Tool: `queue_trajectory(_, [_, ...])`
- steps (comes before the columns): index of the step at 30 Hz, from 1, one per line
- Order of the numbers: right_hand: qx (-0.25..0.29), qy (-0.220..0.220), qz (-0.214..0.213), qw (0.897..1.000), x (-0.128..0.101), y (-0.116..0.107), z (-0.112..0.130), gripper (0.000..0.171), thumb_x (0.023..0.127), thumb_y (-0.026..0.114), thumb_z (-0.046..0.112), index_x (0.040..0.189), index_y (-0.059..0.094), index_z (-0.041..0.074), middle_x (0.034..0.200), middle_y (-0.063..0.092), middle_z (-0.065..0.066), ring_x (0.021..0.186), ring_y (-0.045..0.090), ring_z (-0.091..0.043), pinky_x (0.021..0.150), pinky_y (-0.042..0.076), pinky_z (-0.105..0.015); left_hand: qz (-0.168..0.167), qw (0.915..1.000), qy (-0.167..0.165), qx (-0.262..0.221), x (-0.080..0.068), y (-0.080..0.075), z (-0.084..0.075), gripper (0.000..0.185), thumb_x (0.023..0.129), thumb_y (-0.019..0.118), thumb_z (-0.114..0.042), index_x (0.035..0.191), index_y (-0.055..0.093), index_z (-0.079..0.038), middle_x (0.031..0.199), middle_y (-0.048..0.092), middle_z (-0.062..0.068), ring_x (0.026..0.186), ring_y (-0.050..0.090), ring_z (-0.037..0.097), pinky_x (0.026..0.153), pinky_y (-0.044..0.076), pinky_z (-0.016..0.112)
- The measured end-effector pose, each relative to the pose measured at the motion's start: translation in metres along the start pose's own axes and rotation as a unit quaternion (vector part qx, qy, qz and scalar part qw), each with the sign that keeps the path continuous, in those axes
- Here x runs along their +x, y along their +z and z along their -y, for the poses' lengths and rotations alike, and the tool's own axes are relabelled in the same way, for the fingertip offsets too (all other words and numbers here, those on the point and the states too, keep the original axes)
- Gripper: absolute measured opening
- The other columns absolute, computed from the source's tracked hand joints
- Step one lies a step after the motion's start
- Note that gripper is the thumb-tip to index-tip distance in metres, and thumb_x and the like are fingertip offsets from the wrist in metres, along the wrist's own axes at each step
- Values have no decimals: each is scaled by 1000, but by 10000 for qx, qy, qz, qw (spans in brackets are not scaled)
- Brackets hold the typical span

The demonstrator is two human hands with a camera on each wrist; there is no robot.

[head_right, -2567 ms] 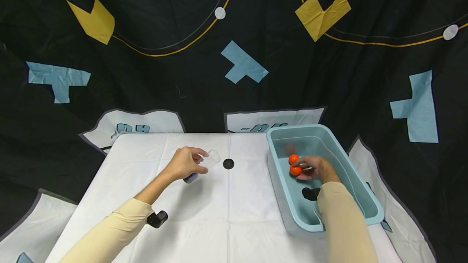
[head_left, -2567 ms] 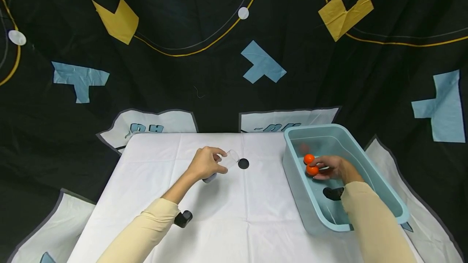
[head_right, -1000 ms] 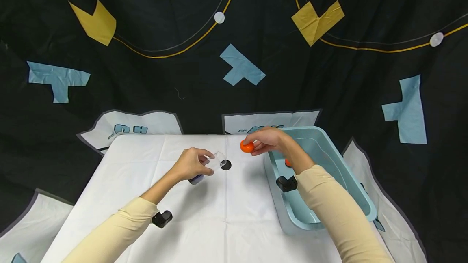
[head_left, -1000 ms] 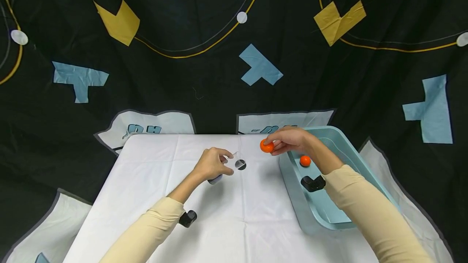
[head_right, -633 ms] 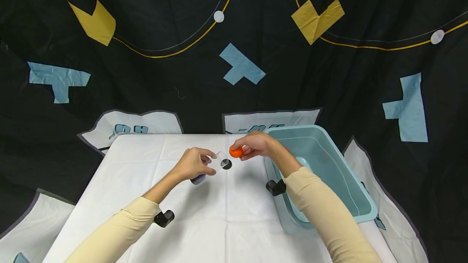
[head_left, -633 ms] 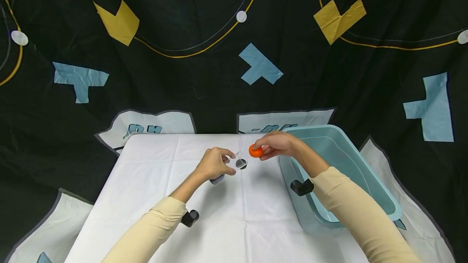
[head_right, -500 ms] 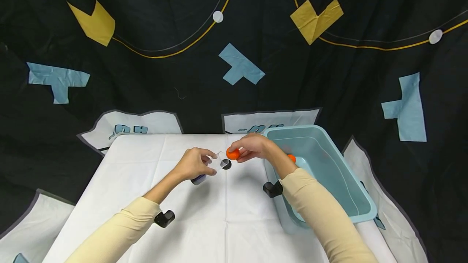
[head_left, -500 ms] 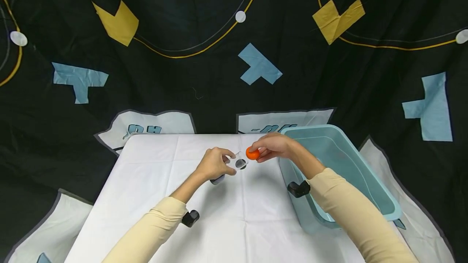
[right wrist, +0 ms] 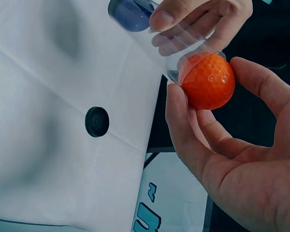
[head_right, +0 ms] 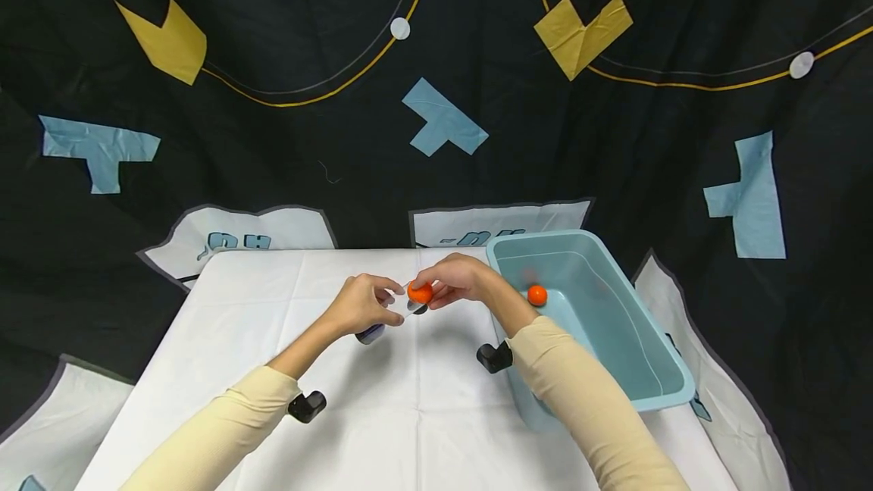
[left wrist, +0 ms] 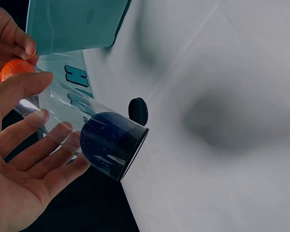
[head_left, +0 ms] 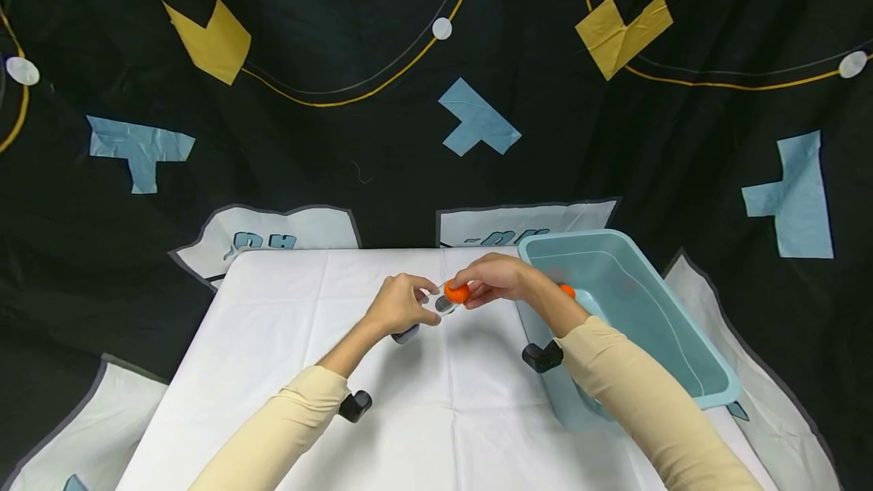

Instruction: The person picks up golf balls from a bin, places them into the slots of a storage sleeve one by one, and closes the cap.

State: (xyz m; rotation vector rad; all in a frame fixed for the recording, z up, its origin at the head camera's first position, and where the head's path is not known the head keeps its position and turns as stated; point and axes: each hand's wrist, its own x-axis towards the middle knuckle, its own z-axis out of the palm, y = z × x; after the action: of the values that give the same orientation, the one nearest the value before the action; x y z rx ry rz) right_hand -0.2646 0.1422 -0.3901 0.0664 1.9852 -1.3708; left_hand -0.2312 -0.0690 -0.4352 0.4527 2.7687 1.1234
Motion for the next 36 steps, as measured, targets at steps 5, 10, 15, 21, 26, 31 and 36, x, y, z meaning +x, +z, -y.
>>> queue_trajectory(5, [-51,-5,64,10000,2,1,-1,38,92,71,19,119,62,-7,104,73,-17,75,73,-18,88,59,-35,27,10000,-17,85,-1,-1,-1,39,66,92,-17,102,79,-13,93,78,11,86,70,20,77,56,36])
queue_trajectory(10, [-31,-35,126,9999,2,1,-3,34,92,72,17,115,64,-7,106,72,-17,76,72,-19,87,60,-36,43,9998,-22,169,-1,-3,-2,39,66,93,-18,102,79,-13,94,78,10,87,71,20,78,57,37])
queue_trajectory(15, [-13,11,-6,10000,-1,-3,-2,37,92,74,19,117,64,-7,110,67,-17,83,72,-22,89,59,-38,36,9999,-42,124,-2,-4,0,42,65,94,-19,104,79,-12,92,78,9,86,69,20,78,56,37])
queue_trajectory(21, [-13,-3,-256,9997,-9,-15,-1,42,92,73,20,123,61,-7,111,63,-16,88,71,-24,90,59,-40,-52,10000,-32,51,-3,-2,5,39,65,93,-17,101,79,-12,86,77,5,82,68,18,72,55,32])
queue_trajectory(26, [-90,-67,-443,9990,-20,-37,-1,44,94,71,22,128,59,-4,117,63,-15,92,70,-23,92,58,-39,-71,9999,-32,98,-5,-3,9,40,66,92,-17,103,79,-11,86,77,5,83,68,17,74,54,32])
queue_trajectory(31, [38,-11,-596,9982,-30,-66,-3,49,97,68,23,135,55,-5,112,65,-11,89,69,-21,93,58,-35,-138,9999,-24,26,-5,-5,11,39,65,92,-15,102,79,-12,84,77,4,80,68,16,74,54,31])
queue_trajectory(36, [168,152,-783,9967,-39,-94,-5,52,99,65,25,139,48,-4,114,67,-12,89,70,-20,94,57,-32,-150,9999,-37,-25,-5,-5,13,38,65,91,-14,102,79,-12,83,77,4,80,67,16,72,53,29])
